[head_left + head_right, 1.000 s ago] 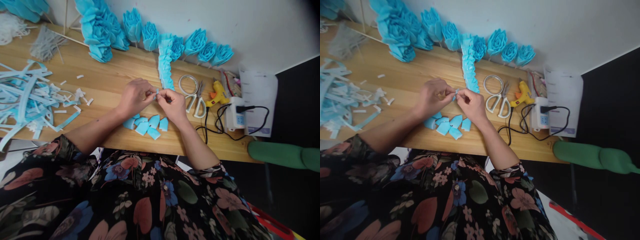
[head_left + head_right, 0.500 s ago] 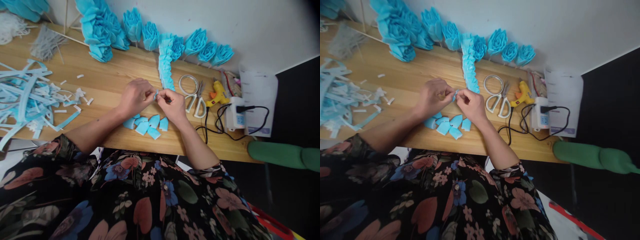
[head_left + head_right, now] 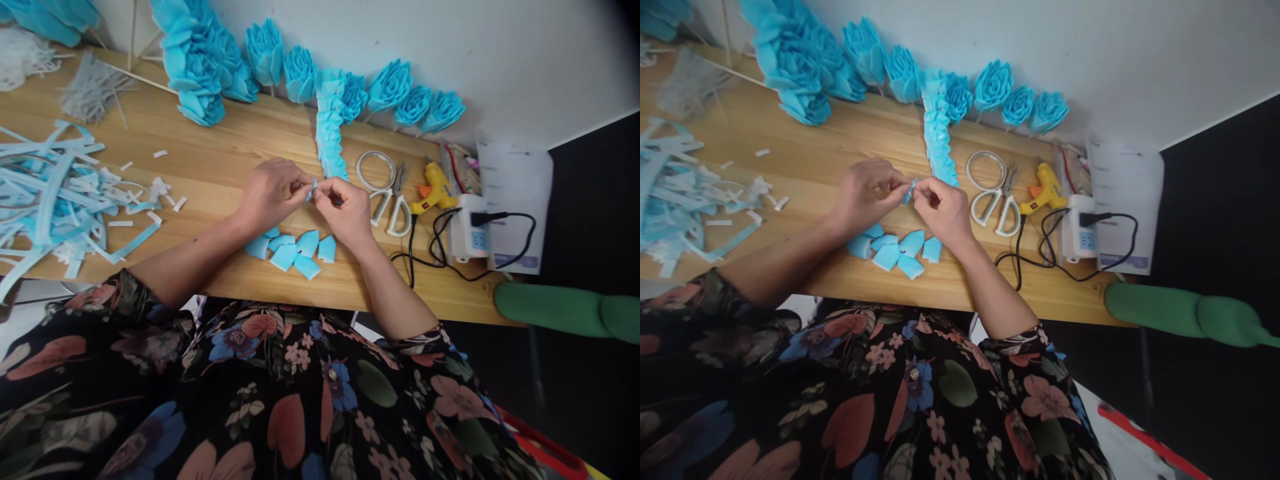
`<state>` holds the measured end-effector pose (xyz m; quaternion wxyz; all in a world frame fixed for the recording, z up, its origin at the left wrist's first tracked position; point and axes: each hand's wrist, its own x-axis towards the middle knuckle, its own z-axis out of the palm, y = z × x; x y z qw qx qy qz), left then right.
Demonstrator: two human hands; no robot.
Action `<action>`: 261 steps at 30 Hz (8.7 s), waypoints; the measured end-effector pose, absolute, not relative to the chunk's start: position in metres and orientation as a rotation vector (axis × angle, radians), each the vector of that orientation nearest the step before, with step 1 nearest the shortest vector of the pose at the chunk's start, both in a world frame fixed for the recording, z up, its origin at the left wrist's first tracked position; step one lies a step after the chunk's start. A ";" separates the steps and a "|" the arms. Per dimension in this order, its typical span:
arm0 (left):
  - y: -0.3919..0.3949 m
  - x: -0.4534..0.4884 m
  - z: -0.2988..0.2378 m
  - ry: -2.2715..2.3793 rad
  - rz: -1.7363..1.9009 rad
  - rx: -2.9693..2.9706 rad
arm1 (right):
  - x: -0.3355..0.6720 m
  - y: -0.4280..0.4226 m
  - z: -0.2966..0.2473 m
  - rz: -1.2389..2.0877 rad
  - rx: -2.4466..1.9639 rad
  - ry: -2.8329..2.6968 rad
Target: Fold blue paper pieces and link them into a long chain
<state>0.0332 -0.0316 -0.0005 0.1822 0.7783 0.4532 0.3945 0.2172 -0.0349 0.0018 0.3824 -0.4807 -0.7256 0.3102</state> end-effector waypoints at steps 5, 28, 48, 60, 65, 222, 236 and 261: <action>-0.032 0.033 0.003 1.330 1.116 2.084 | 0.217 -0.035 0.003 0.833 -1.213 -1.828; -0.042 -0.098 0.080 2.189 1.141 1.937 | 0.217 -0.024 -0.007 1.193 -1.085 -1.468; -0.019 0.020 0.035 1.220 0.804 1.677 | 0.219 -0.025 -0.006 1.208 -1.071 -1.518; -0.008 0.031 0.018 1.192 1.106 1.692 | 0.222 -0.023 -0.007 1.164 -1.097 -1.531; -0.021 0.029 0.017 1.462 1.414 1.959 | 0.222 -0.025 -0.003 1.062 -1.165 -1.532; -0.020 0.033 0.007 1.118 1.049 1.454 | 0.226 -0.025 0.005 1.169 -1.029 -1.749; -0.010 0.031 -0.009 1.008 1.236 1.581 | 0.226 -0.026 0.012 1.091 -1.071 -1.799; -0.021 0.033 0.000 1.267 1.246 2.315 | 0.221 -0.031 0.007 0.511 -1.086 -1.879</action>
